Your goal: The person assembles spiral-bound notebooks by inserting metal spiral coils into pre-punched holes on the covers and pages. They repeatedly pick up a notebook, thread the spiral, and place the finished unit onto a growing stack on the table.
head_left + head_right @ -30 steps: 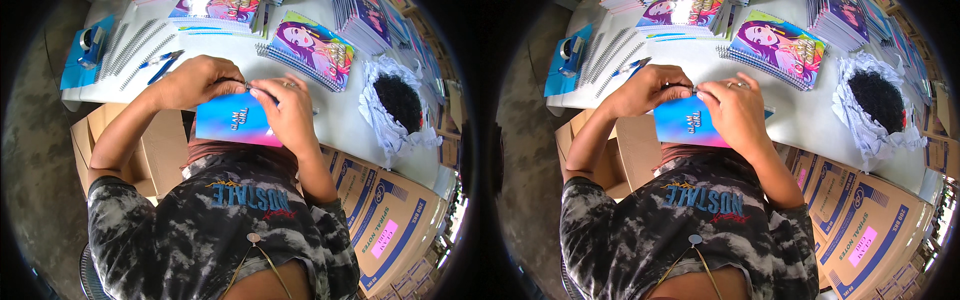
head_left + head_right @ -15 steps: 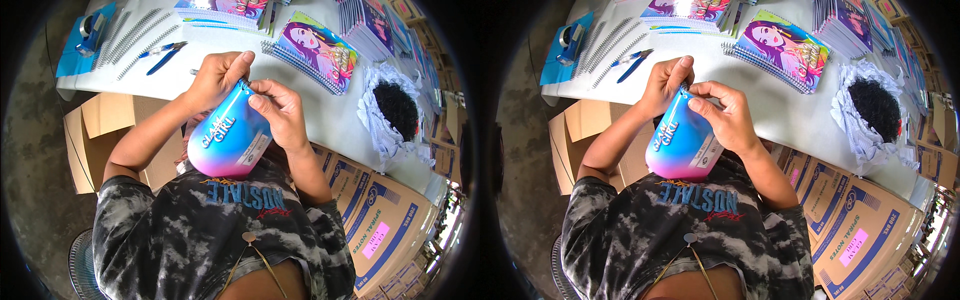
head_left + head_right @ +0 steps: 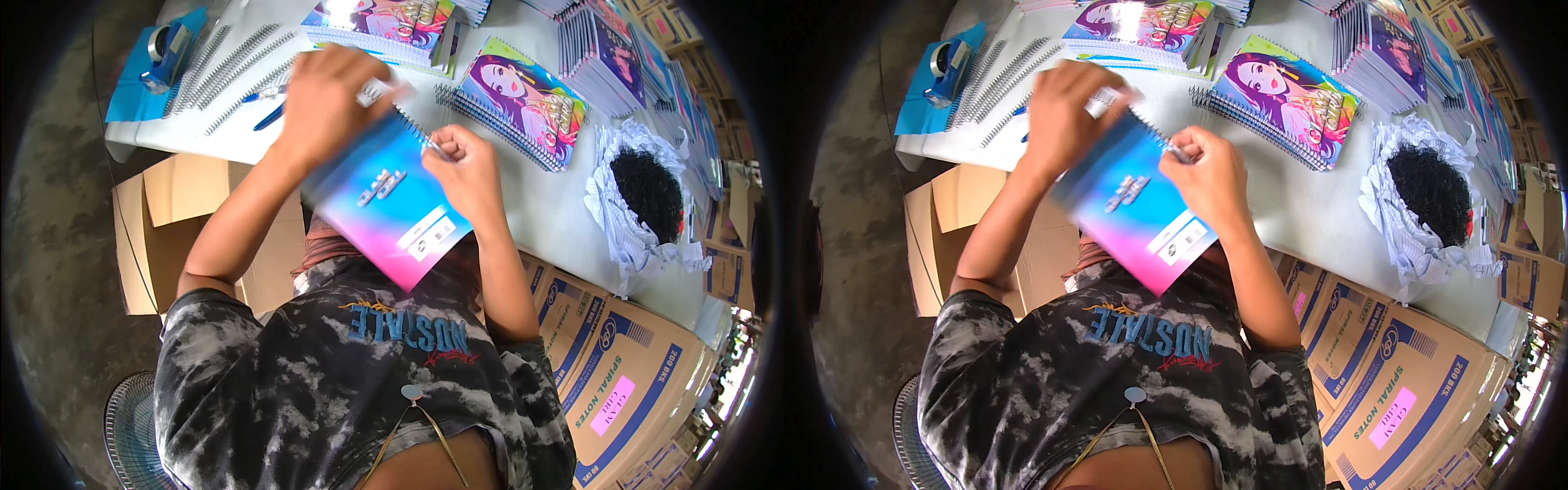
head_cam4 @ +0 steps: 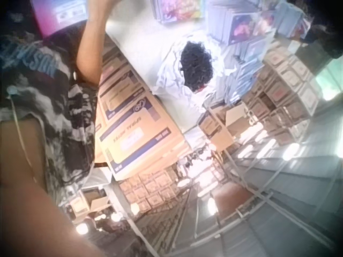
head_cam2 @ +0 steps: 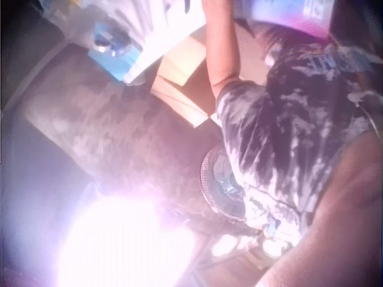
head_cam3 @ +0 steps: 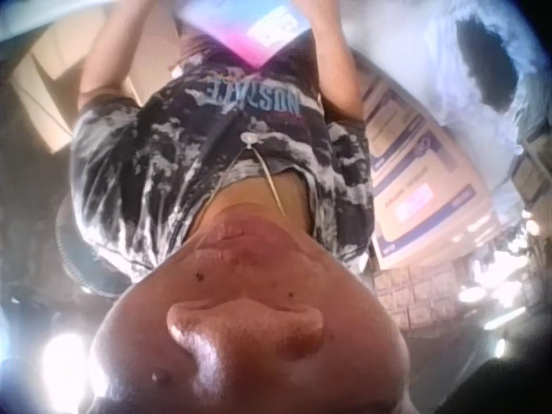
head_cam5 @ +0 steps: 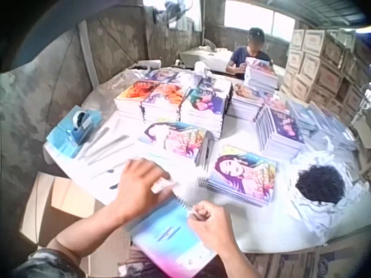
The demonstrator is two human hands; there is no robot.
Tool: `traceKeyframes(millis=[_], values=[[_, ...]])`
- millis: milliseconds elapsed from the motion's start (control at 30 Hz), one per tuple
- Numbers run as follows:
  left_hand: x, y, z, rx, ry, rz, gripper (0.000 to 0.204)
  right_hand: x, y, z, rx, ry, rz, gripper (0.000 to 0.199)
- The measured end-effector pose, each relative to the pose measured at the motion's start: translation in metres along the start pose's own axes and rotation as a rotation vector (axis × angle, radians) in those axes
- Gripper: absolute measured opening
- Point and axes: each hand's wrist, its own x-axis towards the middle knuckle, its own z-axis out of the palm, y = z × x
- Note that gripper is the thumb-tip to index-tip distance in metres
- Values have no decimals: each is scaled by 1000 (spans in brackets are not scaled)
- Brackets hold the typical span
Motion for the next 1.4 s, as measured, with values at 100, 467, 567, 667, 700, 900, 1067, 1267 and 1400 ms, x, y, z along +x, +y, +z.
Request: traceKeyframes(millis=[100, 467, 567, 667, 700, 900, 1067, 1267, 1400], values=[[-24, -56, -3, 382, -319, -531, 23, 25, 23, 0, -284, 59, 14, 22], [-92, -32, 14, -108, -91, -1059, 27, 15, 59, 36, -662, 416, -447, 19], [-90, 28, 21, -449, -62, -1004, 26, 13, 54, 38, -635, 395, -477, 21], [-98, 52, 46, -390, -106, -870, 26, 15, 56, 37, -643, 383, -491, 24], [-99, 54, 51, -333, -118, -855, 26, 16, 58, 38, -645, 379, -498, 25], [-98, 54, 61, -224, -106, -827, 26, 13, 55, 40, -700, 414, -556, 17], [-98, 54, 62, -191, -113, -826, 25, 12, 54, 39, -667, 341, -482, 16], [-98, 56, 59, -216, -110, -877, 26, 14, 39, 29, -668, 188, -252, 27], [-98, 55, 63, -228, -125, -907, 27, 23, 41, 21, -307, 113, 82, 32]])
